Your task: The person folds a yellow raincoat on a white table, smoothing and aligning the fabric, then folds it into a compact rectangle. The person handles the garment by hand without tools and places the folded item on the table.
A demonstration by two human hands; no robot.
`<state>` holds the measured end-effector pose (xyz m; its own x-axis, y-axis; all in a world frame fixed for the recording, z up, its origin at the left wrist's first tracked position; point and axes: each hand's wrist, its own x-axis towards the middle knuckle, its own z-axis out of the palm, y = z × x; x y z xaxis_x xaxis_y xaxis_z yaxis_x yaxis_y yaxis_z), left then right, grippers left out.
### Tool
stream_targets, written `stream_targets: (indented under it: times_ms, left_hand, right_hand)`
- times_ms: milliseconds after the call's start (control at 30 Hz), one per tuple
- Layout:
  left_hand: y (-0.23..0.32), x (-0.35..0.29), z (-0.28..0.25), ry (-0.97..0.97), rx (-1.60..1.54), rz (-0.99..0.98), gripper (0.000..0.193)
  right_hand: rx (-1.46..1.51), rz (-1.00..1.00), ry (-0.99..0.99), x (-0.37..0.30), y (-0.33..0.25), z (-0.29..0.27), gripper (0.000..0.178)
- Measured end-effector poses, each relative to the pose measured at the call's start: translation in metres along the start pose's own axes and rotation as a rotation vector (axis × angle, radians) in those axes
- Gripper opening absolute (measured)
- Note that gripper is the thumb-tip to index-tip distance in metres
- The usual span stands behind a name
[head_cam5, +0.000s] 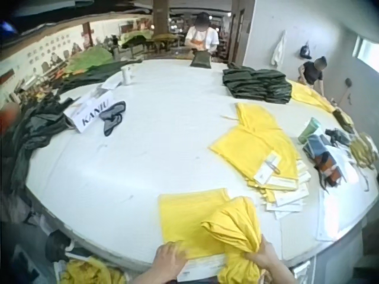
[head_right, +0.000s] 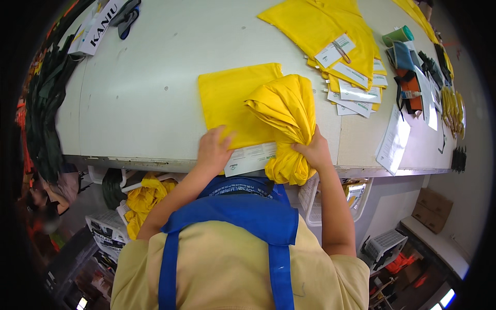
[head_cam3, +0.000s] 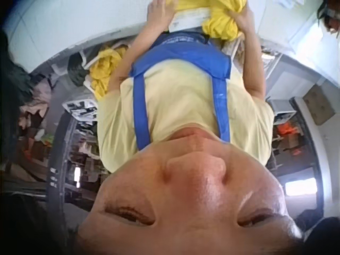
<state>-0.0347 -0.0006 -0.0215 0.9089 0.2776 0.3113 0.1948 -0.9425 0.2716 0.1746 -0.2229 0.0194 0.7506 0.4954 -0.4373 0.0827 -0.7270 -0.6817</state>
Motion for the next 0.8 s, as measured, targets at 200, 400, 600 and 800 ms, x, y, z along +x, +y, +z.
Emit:
stream_targets:
  times_ms: [200,400,600,800]
  left_hand:
    - [-0.023,0.027,0.019,-0.457,-0.274,0.175,0.019]
    - [-0.018,0.069,-0.009,-0.199,-0.370,0.147,0.029]
    - [-0.011,0.079,-0.039,-0.335,-0.293,0.240,0.035]
    - [0.050,0.070,-0.027,-0.126,-0.439,0.285,0.042]
  right_hand:
    - [-0.244,-0.189,-0.254,-0.038,-0.052,-0.037,0.068]
    - [-0.521,-0.290,-0.569,-0.040,-0.061,-0.034,0.067]
    - [-0.547,0.007,-0.078,-0.038,-0.055,-0.014,0.084]
    - [-0.290,0.047,-0.028,-0.032,-0.067,0.018,0.083]
